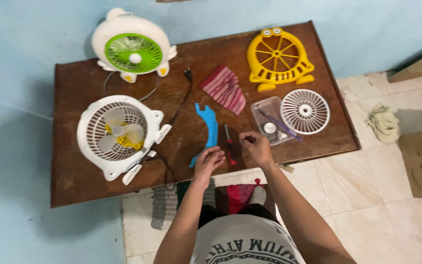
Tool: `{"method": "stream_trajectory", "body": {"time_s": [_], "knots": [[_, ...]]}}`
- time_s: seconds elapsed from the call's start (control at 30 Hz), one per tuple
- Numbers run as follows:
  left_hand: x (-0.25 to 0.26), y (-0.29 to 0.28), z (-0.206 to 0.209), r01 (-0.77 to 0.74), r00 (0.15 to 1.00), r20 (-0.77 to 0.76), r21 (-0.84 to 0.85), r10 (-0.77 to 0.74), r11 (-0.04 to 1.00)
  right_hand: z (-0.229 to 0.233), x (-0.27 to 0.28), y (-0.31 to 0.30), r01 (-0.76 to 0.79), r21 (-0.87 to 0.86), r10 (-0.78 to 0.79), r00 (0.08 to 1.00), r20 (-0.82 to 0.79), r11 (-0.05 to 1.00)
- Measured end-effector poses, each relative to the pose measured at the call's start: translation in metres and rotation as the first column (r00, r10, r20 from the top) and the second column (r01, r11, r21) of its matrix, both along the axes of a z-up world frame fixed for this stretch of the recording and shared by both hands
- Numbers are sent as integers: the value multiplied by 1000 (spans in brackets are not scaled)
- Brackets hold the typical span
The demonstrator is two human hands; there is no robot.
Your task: The person uses a screwdriver to remove screws from a white desk fan, then detaches the front grille and separates the yellow fan blade assembly from the motor housing. The person places the removed parts on the table.
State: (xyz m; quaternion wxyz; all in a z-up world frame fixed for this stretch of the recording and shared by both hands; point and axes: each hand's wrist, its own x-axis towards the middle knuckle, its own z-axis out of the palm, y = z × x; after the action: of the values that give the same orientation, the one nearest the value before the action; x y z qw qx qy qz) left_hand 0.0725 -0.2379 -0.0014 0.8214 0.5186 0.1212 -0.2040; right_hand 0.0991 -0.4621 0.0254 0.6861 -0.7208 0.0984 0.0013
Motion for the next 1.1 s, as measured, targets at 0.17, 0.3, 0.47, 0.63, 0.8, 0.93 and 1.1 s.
{"method": "stream_trajectory", "body": {"time_s": [0.17,0.3,0.47,0.63,0.8,0.93,1.1], "knots": [[23,-99,-3,113,982,124,237,-145,965,-1,10,-89,54,-141,-56,998,-9,989],[44,-168,-4,22,972,201,437,-122,899,-5,16,-127,8,18,-7,999,-43,1000],[54,-203,-1,-142,976,220,638,-2,757,-5,18,-140,-33,-34,29,995,-97,999],[54,-193,-6,-174,972,234,685,12,707,2,23,-145,-176,-148,155,977,-146,973],[46,-161,-8,-305,937,350,791,17,530,11,30,-132,-212,-59,204,971,-123,975],[35,-126,-6,-319,943,291,640,163,699,14,40,-105,-278,-165,252,954,-163,946],[20,-59,3,-426,904,170,268,393,864,7,60,-32,-452,32,453,890,-50,891]]}}
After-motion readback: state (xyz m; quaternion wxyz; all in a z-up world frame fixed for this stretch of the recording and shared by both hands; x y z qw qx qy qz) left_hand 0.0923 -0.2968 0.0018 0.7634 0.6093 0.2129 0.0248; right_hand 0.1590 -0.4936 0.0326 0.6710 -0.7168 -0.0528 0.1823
